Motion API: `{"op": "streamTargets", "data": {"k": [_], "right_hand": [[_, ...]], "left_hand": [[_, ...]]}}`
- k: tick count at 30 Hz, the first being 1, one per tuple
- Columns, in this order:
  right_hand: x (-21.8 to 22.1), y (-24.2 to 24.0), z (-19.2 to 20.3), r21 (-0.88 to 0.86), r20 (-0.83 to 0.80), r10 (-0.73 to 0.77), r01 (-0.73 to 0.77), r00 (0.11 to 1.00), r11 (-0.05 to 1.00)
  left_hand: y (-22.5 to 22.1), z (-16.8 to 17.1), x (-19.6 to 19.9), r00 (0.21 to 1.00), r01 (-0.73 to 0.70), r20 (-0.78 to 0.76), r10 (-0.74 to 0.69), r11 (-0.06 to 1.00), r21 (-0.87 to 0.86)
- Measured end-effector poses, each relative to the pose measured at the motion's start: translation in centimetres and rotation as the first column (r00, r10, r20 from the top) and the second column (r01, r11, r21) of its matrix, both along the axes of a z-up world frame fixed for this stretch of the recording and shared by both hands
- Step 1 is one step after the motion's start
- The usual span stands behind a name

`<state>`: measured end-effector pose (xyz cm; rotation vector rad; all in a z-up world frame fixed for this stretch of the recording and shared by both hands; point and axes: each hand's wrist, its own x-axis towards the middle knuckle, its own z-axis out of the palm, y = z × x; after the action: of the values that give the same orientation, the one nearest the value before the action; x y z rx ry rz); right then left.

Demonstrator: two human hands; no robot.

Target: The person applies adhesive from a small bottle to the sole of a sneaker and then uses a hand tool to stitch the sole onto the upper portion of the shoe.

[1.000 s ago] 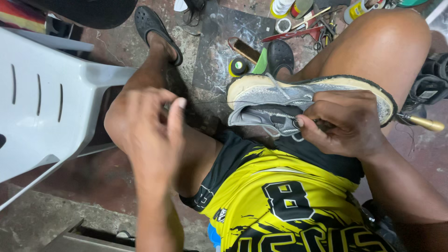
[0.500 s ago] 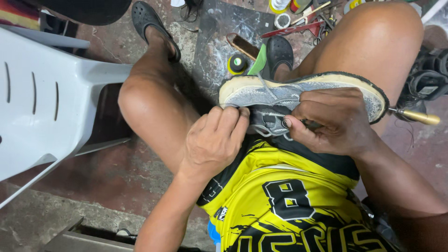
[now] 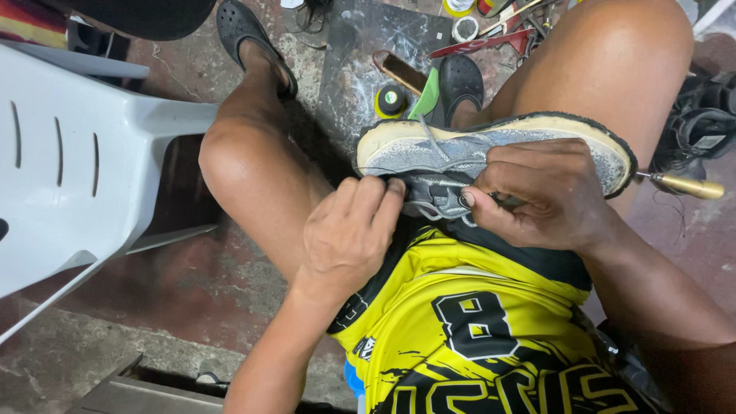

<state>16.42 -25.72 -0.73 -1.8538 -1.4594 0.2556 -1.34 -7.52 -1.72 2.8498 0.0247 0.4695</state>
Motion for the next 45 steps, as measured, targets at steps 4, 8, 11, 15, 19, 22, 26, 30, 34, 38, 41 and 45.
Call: {"op": "streamTargets", "data": {"k": [4, 8, 11, 15, 19, 22, 26, 30, 34, 38, 41, 45], "right_hand": [[0.1, 0.1, -0.2, -0.007, -0.041, 0.019, -0.019, 0.999, 1.000], [-0.2, 0.2, -0.1, 0.001, -0.022, 0.038, -0.038, 0.999, 0.999], [-0.2, 0.4, 0.0, -0.006, -0.017, 0.044, -0.044, 0.999, 0.999], [0.0, 0.3, -0.4, -0.023, -0.028, 0.029, -0.030, 0.999, 0.999], [-0.2, 0.4, -0.5, -0.035, 0.005, 0.040, -0.040, 0.999, 0.999], [-0.1, 0.5, -0.6, -0.066, 0.041, 0.077, -0.074, 0.996, 0.995], [-0.8, 0.9, -1.0, -0.014, 0.054, 0.118, -0.117, 0.992, 0.993], [-1.6, 1.6, -0.9, 0.011, 0.026, 0.142, -0.143, 0.990, 0.990], [-2.8, 2.1, -1.6, 0.109, 0.025, 0.178, -0.179, 0.984, 0.978], [-4.2, 2.5, -3.0, 0.109, -0.026, 0.268, -0.264, 0.963, 0.958], [-4.9, 2.6, -4.0, 0.119, -0.037, 0.327, -0.321, 0.944, 0.940], [-5.7, 2.7, -4.3, 0.145, -0.044, 0.369, -0.360, 0.928, 0.922]], "left_hand": [[-0.1, 0.8, -0.9, 0.995, 0.052, 0.089, -0.046, 0.996, -0.070], [-1.3, 0.1, -0.1, 0.993, 0.055, 0.100, -0.066, 0.992, 0.109], [-1.0, -0.4, 0.5, 0.999, 0.032, 0.029, -0.032, 0.999, -0.004], [0.1, 0.8, -0.5, 1.000, -0.020, 0.010, 0.023, 0.973, -0.230], [1.4, 2.1, -3.1, 0.993, -0.116, -0.099, 0.068, 0.743, -0.659], [2.6, 1.8, -5.3, 0.984, -0.144, -0.171, -0.042, 0.362, -0.921], [0.5, -1.3, -5.9, 0.997, -0.035, 0.000, -0.076, -0.461, -0.887], [-1.3, -2.2, -4.0, 0.947, -0.300, -0.320, 0.002, 0.354, -0.886], [-3.6, -3.1, -2.5, 0.939, -0.283, -0.322, 0.121, 0.803, -0.524], [-3.0, -6.5, -3.3, 0.825, -0.367, -0.564, 0.005, 0.765, -0.530], [-2.6, -10.1, -4.0, 0.791, -0.368, -0.586, -0.174, 0.630, -0.684], [-1.9, -15.2, -4.7, 0.837, -0.337, -0.458, -0.300, 0.376, -0.863]]}}
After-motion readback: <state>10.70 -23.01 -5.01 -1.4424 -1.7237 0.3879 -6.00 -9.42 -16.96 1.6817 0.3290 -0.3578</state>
